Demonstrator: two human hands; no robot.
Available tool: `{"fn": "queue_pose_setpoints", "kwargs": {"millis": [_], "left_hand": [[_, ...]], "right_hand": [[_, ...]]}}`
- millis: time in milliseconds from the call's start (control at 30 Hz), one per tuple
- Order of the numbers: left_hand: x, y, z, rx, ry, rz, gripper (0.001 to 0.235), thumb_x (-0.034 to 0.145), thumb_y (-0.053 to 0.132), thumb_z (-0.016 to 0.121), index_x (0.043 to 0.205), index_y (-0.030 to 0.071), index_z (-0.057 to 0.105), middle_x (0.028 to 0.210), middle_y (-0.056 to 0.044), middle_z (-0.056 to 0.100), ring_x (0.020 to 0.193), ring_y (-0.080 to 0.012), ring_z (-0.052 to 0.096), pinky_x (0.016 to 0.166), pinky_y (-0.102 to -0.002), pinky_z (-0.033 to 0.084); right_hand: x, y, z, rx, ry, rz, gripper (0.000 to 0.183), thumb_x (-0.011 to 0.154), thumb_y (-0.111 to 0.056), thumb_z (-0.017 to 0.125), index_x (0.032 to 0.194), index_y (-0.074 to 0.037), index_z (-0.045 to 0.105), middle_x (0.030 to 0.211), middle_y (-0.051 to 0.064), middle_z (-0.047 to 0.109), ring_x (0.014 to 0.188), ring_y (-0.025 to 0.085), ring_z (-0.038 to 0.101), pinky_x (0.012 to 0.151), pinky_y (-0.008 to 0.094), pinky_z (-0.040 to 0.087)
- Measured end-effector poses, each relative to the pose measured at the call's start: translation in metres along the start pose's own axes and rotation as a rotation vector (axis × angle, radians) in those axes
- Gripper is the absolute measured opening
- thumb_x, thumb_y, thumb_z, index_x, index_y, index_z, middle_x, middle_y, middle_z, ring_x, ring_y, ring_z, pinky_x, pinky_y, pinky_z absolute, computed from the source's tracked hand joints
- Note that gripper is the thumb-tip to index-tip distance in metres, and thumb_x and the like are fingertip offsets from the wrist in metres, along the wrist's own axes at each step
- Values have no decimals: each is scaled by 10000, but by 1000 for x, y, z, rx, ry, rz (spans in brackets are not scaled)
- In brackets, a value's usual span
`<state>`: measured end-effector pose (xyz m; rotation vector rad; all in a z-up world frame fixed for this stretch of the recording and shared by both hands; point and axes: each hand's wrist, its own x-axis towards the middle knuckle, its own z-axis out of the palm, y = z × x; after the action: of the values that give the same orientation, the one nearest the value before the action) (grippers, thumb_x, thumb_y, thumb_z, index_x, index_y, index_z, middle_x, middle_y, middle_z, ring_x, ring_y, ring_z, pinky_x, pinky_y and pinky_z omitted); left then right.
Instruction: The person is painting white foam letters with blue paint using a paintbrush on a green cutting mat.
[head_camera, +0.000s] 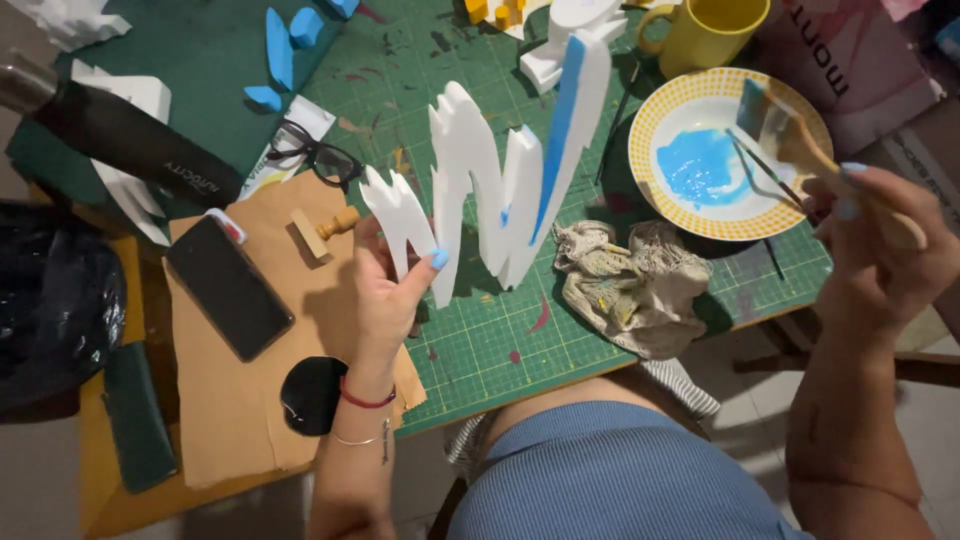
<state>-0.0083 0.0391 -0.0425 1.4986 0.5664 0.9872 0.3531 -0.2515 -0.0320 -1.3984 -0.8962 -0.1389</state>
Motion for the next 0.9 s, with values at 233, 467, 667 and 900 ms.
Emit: {"fn": "queue_pose_setpoints", "kwargs": {"millis": [233, 467, 667, 900], "left_hand": [[1, 0, 1, -24, -21, 34, 579, 994, 75, 785, 1478, 141, 475, 1382, -137, 709, 1309, -282, 703, 1142, -429, 589], [13, 3, -10, -44, -1, -284, 585, 897, 192, 850, 1433, 76, 646, 1337, -108, 773, 1271, -270, 725, 1138, -425, 607], [16, -22, -23, -193, 32, -283, 518, 900, 63, 842, 1395, 40, 691, 1369, -116, 757, 1308, -279, 703, 1187, -445, 581], [13, -26, -25, -101, -14, -205, 447, 886, 120, 892, 1302, 131, 729, 1243, -78, 803, 1206, -255, 746, 1070, -434, 623]], "right_hand": [[-6, 7, 1, 190, 251, 97, 292, 1204, -152, 626, 1444, 7, 575, 1107, 334, 685, 937, 367, 697, 755, 352, 515], [-16, -55, 45, 412, 283, 151, 273, 1062, -232, 711, 1239, -95, 554, 1002, 95, 535, 817, 284, 619, 668, 381, 519], [-22, -86, 80, 301, 147, -81, 265, 1065, -222, 635, 1180, -48, 472, 801, 232, 509, 627, 373, 618, 589, 414, 455], [-20, -90, 92, 215, 59, -374, 198, 1063, -143, 574, 1126, 32, 507, 768, 261, 625, 665, 380, 693, 739, 494, 553]]}}
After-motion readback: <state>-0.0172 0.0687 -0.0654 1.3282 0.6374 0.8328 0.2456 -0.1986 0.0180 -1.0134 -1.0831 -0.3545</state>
